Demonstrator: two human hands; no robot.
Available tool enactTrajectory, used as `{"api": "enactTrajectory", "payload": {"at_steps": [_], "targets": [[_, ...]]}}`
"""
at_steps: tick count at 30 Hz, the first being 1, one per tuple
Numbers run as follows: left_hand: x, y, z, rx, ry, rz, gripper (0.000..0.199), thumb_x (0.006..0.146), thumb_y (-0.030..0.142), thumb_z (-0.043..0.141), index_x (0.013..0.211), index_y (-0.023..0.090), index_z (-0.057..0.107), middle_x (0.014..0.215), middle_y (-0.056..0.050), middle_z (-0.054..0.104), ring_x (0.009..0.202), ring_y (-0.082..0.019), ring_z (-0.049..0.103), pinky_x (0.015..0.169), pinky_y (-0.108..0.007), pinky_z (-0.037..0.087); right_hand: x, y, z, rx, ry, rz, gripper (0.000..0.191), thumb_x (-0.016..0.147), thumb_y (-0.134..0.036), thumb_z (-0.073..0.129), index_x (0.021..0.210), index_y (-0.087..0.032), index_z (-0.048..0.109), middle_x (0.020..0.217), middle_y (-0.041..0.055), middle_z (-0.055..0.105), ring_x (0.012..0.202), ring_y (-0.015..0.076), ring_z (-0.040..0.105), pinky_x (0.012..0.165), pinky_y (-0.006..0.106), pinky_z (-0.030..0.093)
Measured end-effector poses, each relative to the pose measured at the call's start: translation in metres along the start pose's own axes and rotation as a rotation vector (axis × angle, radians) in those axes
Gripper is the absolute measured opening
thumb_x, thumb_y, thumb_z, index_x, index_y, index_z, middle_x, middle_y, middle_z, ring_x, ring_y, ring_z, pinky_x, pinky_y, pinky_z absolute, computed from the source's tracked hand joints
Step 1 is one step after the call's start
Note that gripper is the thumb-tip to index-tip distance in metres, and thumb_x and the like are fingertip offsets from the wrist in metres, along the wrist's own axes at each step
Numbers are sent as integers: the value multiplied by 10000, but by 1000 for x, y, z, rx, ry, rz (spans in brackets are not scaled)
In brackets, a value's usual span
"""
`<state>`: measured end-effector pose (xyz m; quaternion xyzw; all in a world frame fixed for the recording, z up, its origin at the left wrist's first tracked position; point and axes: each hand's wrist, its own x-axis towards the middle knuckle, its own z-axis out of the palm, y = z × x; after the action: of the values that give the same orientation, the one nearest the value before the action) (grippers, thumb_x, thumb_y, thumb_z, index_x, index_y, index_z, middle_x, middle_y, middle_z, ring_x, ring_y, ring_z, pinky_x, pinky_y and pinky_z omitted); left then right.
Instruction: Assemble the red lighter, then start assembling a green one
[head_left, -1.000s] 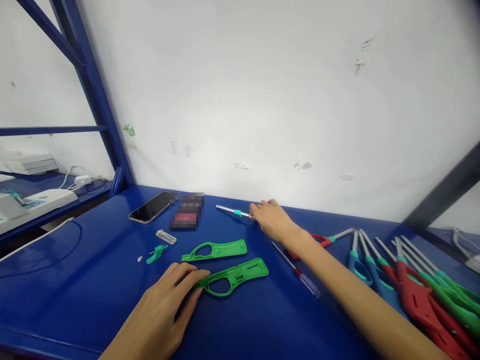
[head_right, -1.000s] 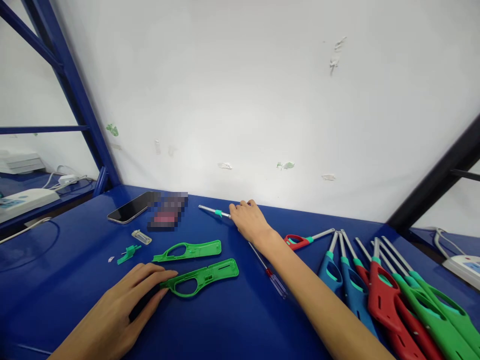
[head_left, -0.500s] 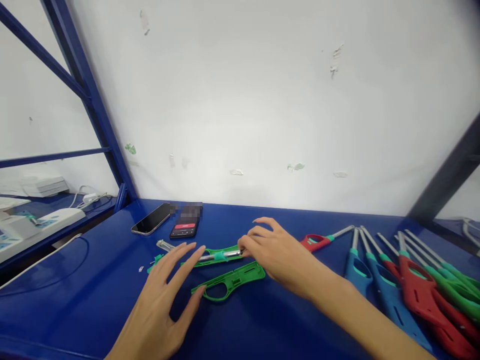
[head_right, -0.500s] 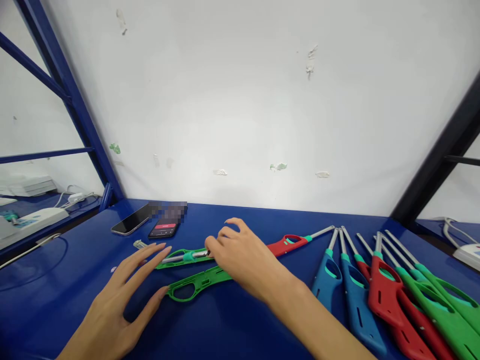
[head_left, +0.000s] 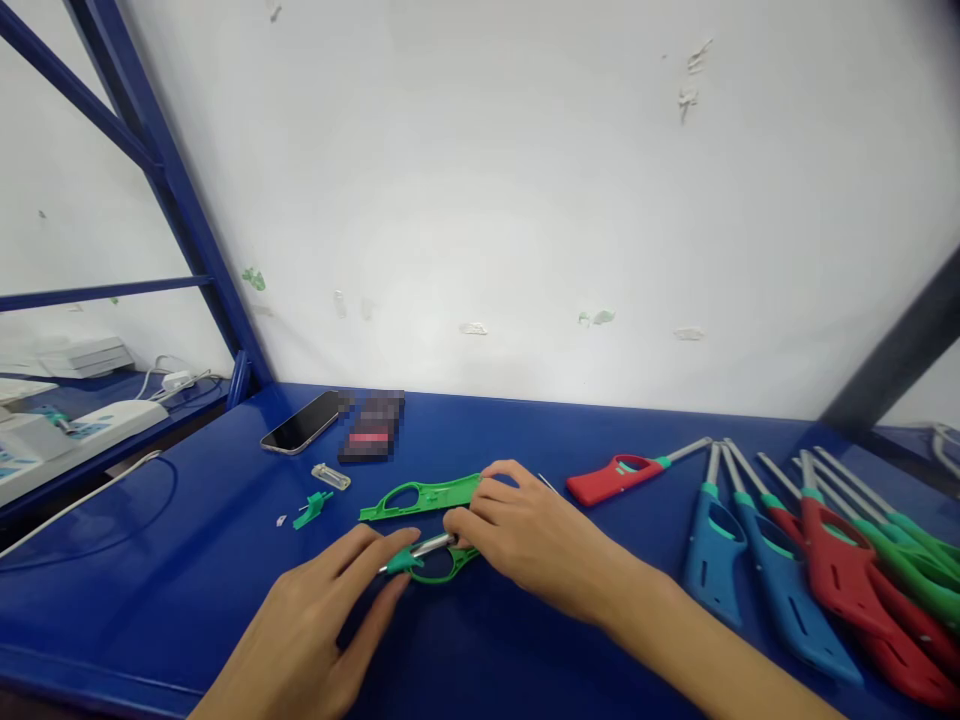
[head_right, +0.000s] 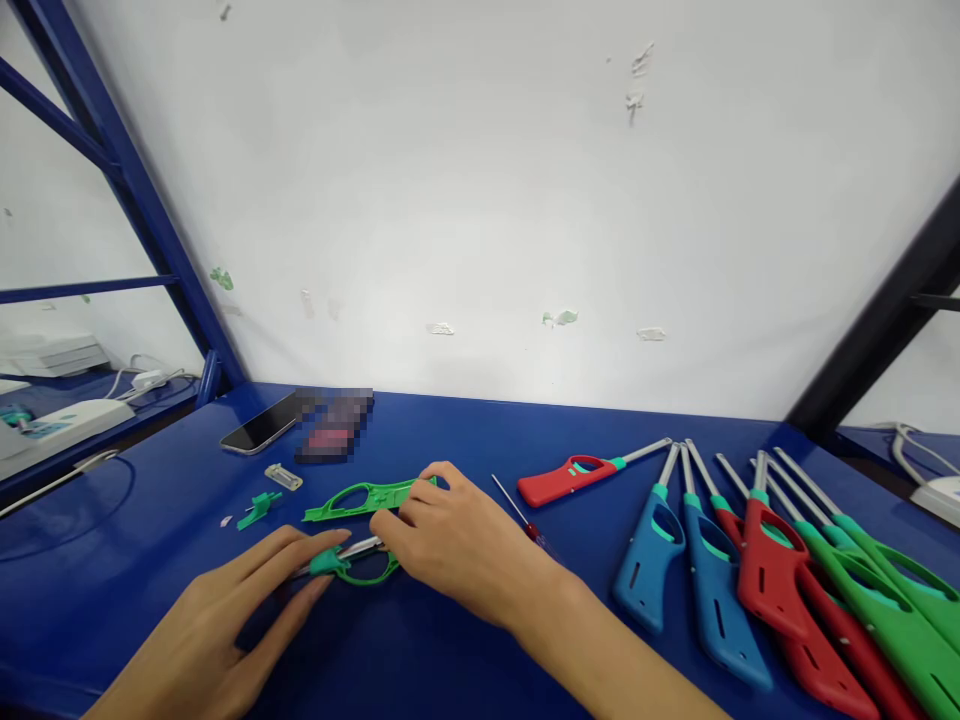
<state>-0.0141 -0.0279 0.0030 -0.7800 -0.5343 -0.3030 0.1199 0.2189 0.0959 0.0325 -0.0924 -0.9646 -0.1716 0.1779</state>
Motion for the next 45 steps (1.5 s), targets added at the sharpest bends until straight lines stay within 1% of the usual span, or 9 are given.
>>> {"api": "enactTrajectory", "payload": {"at_steps": [6,12,16,20,25,28,33,38,45], "targets": [[-3,-1,7,53,-45,-4,298,1124,375,455,1397,339,568,1004,14,730,737,-155,772,622,-233,601,3,-8,3,58,23,-2,155,1085,-109,497,1059,-175,635,839,-5,709,825,198,637,961,395,429],[-3,7,6,-65,-115,-127,227,1117,330,462,1302,319,594,1060,23,728,809,-144,771,749,-242,606,1,-11,5,216,24,51,174,1113,-287,530,1224,-197,630,1026,17,765,942,198,682,1044,407,421],[-2,7,0,-82,-109,-187,211,1103,366,490,1263,314,617,1057,33,731,806,-138,763,747,-236,592,-3,-6,2,318,39,138,372,1047,-411,654,1358,-215,590,1250,50,750,1164,222,674,1138,431,392],[1,4,-3,-92,-83,-195,233,1088,387,501,1232,303,664,1061,15,750,812,-148,760,749,-229,596,-6,3,0,383,37,216,460,1008,-422,713,1401,-215,592,1308,64,736,1212,248,660,1138,466,409],[10,9,-1,-80,15,-197,331,1064,471,488,1188,284,732,973,-40,764,878,-208,760,730,-243,614,-8,6,4,432,13,210,169,1077,-330,608,1160,-220,706,1153,31,768,1099,207,693,1114,436,426],[16,12,0,-77,24,-190,352,1060,489,485,1213,292,733,978,-45,764,924,-219,758,760,-254,625,-8,5,7,441,10,194,190,1101,-281,549,1032,-205,709,1014,18,761,975,186,695,1088,420,435],[8,10,-1,-107,-15,-187,340,1060,437,507,1307,308,703,1048,-42,775,979,-222,760,792,-257,635,-7,3,6,441,24,220,256,1125,-260,464,1044,-181,693,934,36,745,866,191,665,1006,421,461],[-5,4,-5,-204,-183,-195,368,1098,309,456,1440,354,585,1274,-20,739,1169,-201,730,814,-218,631,-5,0,5,454,35,229,297,1137,-268,411,1087,-181,691,923,45,741,837,203,642,931,413,465],[-4,6,-9,-299,-239,-246,398,1114,326,443,1498,394,522,1416,3,679,1283,-185,680,1082,-290,582,-6,-9,-2,517,60,242,189,1104,-296,527,1167,-200,679,1018,35,764,919,204,668,942,388,450]]}}
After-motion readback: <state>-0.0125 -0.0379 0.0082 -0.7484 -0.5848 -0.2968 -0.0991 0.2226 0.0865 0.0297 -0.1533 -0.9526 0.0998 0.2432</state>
